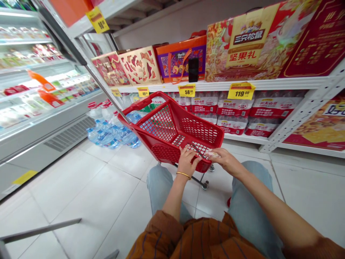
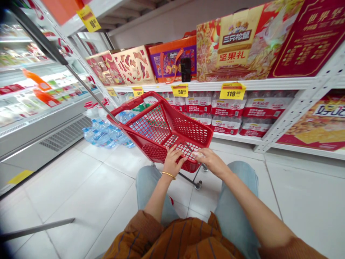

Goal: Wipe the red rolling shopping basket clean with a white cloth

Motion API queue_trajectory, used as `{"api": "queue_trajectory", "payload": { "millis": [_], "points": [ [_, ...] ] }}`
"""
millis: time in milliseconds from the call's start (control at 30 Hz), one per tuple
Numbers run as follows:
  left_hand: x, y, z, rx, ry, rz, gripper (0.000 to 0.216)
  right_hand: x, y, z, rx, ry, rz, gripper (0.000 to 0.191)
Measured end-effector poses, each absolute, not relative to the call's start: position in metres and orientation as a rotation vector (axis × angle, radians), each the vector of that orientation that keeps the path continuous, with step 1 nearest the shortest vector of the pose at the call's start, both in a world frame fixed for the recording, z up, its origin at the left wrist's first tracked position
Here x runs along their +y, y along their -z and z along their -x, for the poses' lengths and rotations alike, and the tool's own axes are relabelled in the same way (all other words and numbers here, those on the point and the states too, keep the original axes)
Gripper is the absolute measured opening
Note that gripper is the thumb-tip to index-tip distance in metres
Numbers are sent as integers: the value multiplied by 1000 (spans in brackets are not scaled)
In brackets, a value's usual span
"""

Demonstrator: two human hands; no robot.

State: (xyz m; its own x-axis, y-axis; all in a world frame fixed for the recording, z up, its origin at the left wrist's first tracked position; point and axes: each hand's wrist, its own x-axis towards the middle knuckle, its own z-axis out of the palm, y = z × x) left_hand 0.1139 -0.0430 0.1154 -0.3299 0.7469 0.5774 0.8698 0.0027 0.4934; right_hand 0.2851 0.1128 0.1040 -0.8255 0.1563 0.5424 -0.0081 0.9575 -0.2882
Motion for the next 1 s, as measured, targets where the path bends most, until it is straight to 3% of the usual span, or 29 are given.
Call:
{"api": "queue_trajectory", "payload": {
  "millis": [733, 1000],
  "points": [
    [-63, -122, -102, -2099, 1275, 1717, 4, 54, -109, -275, -2423, -123, 155, 26],
    [-69, -128, -120, -2068, 1065, 1878, 19, 46, -107, -270, -2407, -179, 139, 24]
  ]
}}
